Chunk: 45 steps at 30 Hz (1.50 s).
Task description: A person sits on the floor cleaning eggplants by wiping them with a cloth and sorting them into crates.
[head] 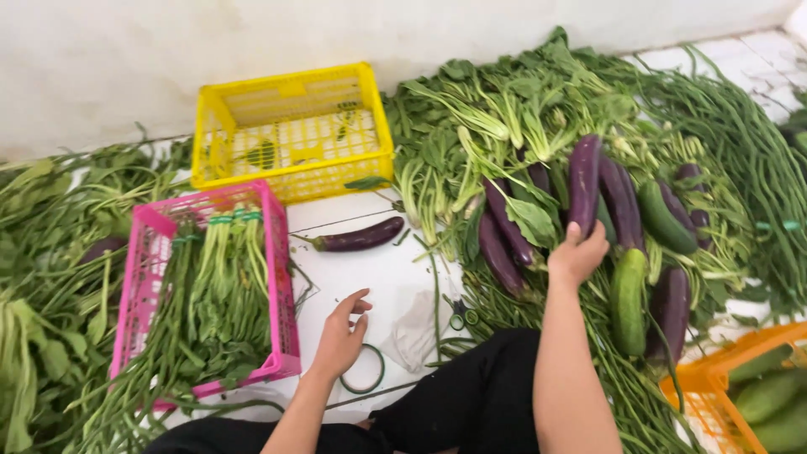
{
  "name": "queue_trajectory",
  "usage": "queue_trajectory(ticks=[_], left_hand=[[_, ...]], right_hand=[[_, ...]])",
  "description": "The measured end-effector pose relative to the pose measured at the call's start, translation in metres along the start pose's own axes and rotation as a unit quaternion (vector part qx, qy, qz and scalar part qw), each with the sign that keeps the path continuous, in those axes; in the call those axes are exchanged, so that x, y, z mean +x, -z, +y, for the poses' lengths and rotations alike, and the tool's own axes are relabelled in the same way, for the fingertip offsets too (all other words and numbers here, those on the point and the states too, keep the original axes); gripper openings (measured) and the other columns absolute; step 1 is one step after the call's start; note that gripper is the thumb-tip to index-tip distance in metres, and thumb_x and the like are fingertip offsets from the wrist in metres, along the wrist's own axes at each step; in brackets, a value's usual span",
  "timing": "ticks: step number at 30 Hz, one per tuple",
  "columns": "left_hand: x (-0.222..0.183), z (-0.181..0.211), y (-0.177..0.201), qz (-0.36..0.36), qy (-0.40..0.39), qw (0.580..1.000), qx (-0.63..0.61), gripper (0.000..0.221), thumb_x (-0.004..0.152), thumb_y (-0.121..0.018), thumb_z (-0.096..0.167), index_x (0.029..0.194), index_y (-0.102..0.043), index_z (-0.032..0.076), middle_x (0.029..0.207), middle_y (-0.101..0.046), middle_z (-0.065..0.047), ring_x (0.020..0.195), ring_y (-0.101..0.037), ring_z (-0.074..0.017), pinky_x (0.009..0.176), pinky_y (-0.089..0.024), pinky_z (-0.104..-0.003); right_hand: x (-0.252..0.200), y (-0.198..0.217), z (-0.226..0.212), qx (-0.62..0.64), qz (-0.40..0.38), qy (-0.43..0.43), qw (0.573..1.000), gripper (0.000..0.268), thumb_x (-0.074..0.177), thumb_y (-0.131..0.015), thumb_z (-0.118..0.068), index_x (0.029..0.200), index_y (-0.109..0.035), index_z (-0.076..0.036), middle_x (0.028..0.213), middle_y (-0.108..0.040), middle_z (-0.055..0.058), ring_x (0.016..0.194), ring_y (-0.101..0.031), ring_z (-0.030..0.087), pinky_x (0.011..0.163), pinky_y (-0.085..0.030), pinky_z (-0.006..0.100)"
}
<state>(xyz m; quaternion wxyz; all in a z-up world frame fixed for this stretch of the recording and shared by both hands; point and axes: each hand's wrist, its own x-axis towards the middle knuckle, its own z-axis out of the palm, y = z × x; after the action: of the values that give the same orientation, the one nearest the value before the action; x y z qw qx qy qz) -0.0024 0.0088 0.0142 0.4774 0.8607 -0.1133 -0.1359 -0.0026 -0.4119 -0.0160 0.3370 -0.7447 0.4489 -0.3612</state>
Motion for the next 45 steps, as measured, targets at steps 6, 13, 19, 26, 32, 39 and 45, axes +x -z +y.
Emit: queue_trajectory(ticks=[6,13,19,26,32,39,45], left_hand=[[0.005,-0.008,0.0,0.009,-0.013,0.995,-0.096,0.044,0.103,-0.051,0.016,0.147,-0.056,0.017,0.113,-0.076,-0.009,0.109,-0.07,-0.0247,0.089,-0.058,-0.038],[0.001,0.001,0.019,0.045,-0.063,0.973,-0.216,0.056,0.111,-0.028,0.033,0.162,-0.027,0.009,0.142,-0.059,-0.023,0.125,-0.061,-0.0378,0.1,-0.055,-0.046],[-0.003,-0.022,0.015,0.092,-0.036,0.88,-0.465,0.072,0.102,-0.017,0.054,0.143,-0.049,0.004,0.137,-0.064,-0.014,0.109,-0.068,-0.0279,0.099,-0.056,-0.046],[0.009,-0.023,0.015,0.087,0.051,0.759,-0.644,0.056,0.104,-0.03,0.045,0.131,-0.053,0.003,0.103,-0.064,-0.017,0.101,-0.064,-0.0285,0.087,-0.055,-0.045],[0.011,-0.025,0.031,-0.055,0.032,0.661,-0.748,0.056,0.1,-0.023,0.046,0.13,-0.053,0.009,0.078,-0.056,-0.008,0.062,-0.052,-0.0173,0.052,-0.045,-0.032],[0.022,-0.045,0.021,-0.144,0.06,0.678,-0.719,0.062,0.095,-0.029,0.061,0.127,-0.049,0.012,0.074,-0.035,-0.006,0.054,-0.04,-0.0189,0.043,-0.04,-0.033],[0.011,-0.007,0.018,0.088,0.122,0.858,-0.491,0.05,0.107,-0.03,0.046,0.106,-0.059,0.006,0.069,-0.066,-0.014,0.052,-0.066,-0.0245,0.045,-0.053,-0.032]], right_hand=[[-0.058,0.006,-0.042,0.046,-0.011,0.283,0.958,0.049,0.112,-0.052,-0.034,0.145,-0.049,0.002,0.121,-0.049,0.026,0.113,-0.054,0.047,0.102,-0.043,0.054],[-0.207,0.007,-0.132,0.109,-0.337,0.194,0.915,0.057,0.102,-0.061,-0.035,0.14,-0.052,0.008,0.128,-0.057,0.032,0.118,-0.059,0.048,0.107,-0.042,0.058],[-0.292,0.009,-0.144,0.248,-0.627,-0.027,0.738,0.052,0.097,-0.053,-0.012,0.147,-0.045,0.0,0.123,-0.062,0.018,0.095,-0.064,0.022,0.078,-0.06,0.033],[-0.251,0.011,-0.139,0.022,-0.625,0.129,0.77,0.058,0.087,-0.068,-0.031,0.139,-0.056,-0.009,0.131,-0.065,0.009,0.11,-0.069,0.022,0.092,-0.058,0.034],[-0.211,0.011,-0.116,0.104,-0.638,-0.034,0.762,0.036,0.091,-0.063,-0.016,0.124,-0.069,-0.002,0.114,-0.072,0.014,0.097,-0.068,0.025,0.083,-0.054,0.036],[-0.203,-0.063,-0.064,-0.098,-0.617,0.078,0.777,0.031,0.088,-0.071,-0.026,0.118,-0.076,-0.021,0.107,-0.076,0.012,0.083,-0.078,0.02,0.076,-0.062,0.034],[-0.216,-0.061,-0.075,-0.172,-0.647,0.141,0.729,0.037,0.087,-0.071,-0.033,0.122,-0.073,-0.019,0.106,-0.078,0.01,0.106,-0.073,0.03,0.091,-0.057,0.042]])
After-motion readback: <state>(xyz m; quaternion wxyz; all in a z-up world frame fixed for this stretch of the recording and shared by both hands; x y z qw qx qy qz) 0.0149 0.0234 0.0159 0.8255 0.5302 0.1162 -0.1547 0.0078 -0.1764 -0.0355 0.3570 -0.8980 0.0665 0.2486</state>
